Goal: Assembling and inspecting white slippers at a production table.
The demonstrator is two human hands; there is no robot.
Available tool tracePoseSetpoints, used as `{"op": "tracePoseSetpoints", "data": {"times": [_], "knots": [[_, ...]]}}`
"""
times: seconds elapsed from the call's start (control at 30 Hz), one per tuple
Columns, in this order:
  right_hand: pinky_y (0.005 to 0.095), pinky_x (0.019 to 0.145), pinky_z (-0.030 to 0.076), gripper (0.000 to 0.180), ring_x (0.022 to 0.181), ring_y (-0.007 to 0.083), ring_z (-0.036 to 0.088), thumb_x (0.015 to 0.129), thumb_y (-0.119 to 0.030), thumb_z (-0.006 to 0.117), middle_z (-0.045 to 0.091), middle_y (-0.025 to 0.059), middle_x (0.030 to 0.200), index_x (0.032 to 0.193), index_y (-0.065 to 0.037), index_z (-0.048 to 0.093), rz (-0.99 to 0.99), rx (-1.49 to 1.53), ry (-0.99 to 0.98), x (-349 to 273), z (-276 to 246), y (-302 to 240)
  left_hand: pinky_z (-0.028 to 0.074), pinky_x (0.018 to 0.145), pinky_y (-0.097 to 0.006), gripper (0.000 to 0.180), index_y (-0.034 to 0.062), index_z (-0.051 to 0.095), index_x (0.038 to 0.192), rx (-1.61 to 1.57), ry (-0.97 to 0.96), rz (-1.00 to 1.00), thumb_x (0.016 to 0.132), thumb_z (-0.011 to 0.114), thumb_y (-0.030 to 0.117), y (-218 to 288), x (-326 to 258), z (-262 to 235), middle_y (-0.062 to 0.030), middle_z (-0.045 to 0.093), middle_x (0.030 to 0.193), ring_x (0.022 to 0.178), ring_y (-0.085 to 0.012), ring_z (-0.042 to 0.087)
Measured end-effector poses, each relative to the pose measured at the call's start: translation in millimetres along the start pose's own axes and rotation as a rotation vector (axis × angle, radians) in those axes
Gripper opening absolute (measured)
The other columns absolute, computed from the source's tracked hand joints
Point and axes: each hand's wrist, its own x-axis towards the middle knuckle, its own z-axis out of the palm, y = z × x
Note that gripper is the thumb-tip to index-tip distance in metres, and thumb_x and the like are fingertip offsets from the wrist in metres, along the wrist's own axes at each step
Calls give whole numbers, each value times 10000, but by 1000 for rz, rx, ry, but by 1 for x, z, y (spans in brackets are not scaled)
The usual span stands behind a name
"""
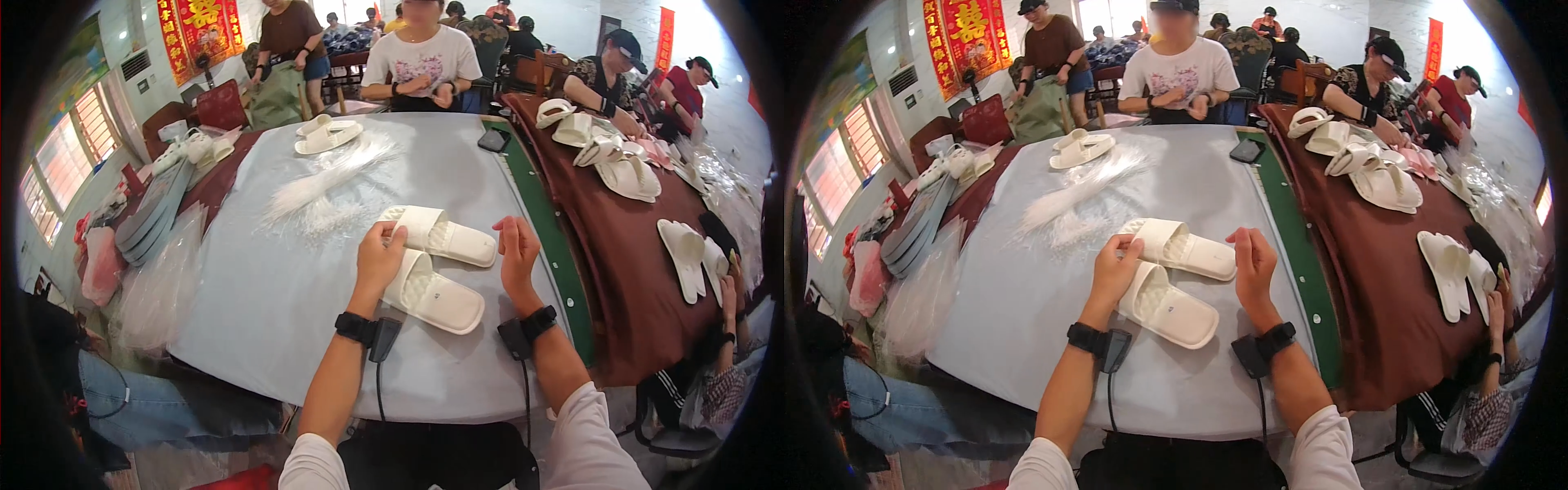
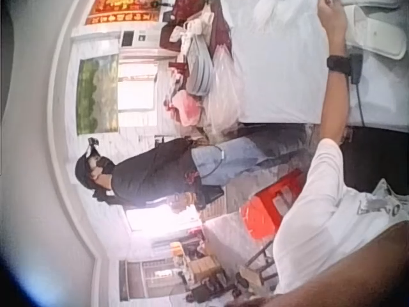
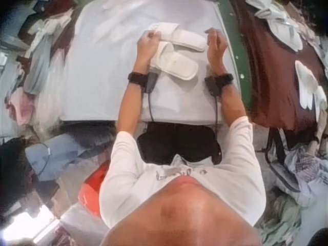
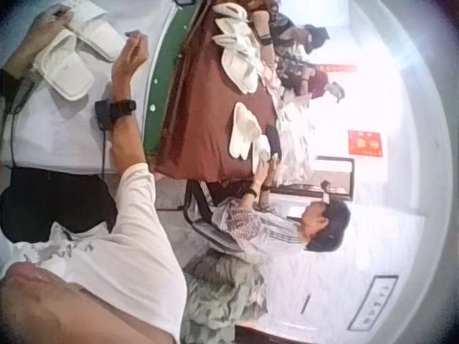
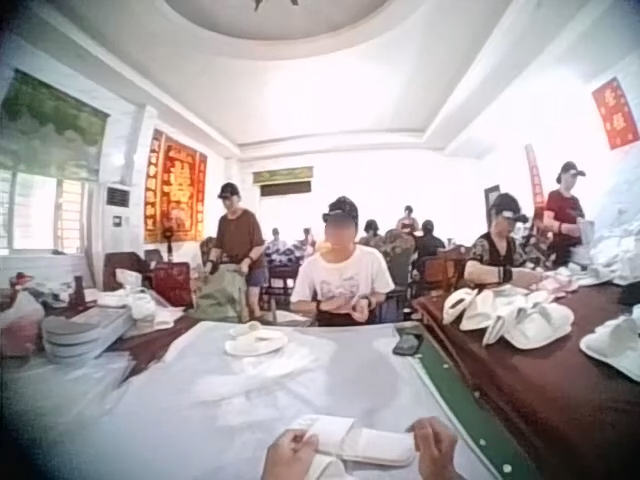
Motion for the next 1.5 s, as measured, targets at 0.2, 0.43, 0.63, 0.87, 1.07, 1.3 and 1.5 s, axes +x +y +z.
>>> {"op": "tracePoseSetpoints", "data": {"times": [0.2, 0.43, 0.63, 0.87, 1.07, 1.3, 1.5], "knots": [[242, 544, 321, 320, 628, 27, 426, 1057, -167, 509, 528, -30, 700, 805, 4, 607, -125, -81, 3, -6, 6, 7, 516, 919, -391, 554, 14, 674, 1144, 86, -181, -7, 848, 753, 475, 11, -5, -4, -175, 700, 1123, 1063, -299, 671], [221, 449, 209, 342, 502, 0, 281, 1057, -245, 532, 363, -91, 600, 770, -71, 600, 90, 67, 249, 15, -12, 22, 515, 949, -385, 852, -32, 606, 1261, 453, -210, 87, 677, 879, 524, 52, -30, -30, -195, 671, 1201, 1082, -303, 666], [219, 416, 179, 361, 477, -5, 267, 1046, -302, 536, 331, -100, 602, 756, -94, 591, 221, 103, 337, 27, -27, 46, 492, 989, -403, 798, -18, 590, 1314, 556, -224, 91, 699, 821, 436, 43, -45, -122, -225, 617, 1239, 1130, -351, 617], [250, 550, 311, 377, 611, 42, 363, 1043, -276, 534, 436, -62, 668, 761, -35, 604, 151, -25, 213, 24, -23, 65, 454, 1039, -424, 724, 56, 589, 1360, 1016, -239, -159, 753, 745, 419, 28, -21, -257, -271, 594, 1239, 1182, -423, 561], [340, 745, 468, 312, 748, 201, 598, 990, -211, 523, 660, 93, 787, 821, 0, 678, -54, -263, 242, 23, -39, 73, 454, 1030, -433, 690, 93, 612, 1327, 1192, -703, 37, 695, 765, 326, -7, 35, -285, -136, 644, 1278, 1201, -338, 583], [354, 588, 450, 321, 582, 173, 571, 1003, -220, 557, 651, 112, 662, 778, -23, 674, 86, -185, 258, 17, 1, 38, 527, 940, -407, 648, 256, 681, 1248, 1642, -766, -172, 636, 823, 95, 34, 76, -267, -66, 693, 1194, 1123, -276, 645], [364, 587, 449, 299, 567, 185, 563, 989, -223, 569, 620, 132, 634, 829, 13, 662, 166, -126, 240, 19, -15, 34, 474, 998, -421, 403, 38, 605, 1269, 1030, -991, 673, 881, 651, 137, 200, 13, -1, -181, 635, 1224, 1162, -358, 590]]}}
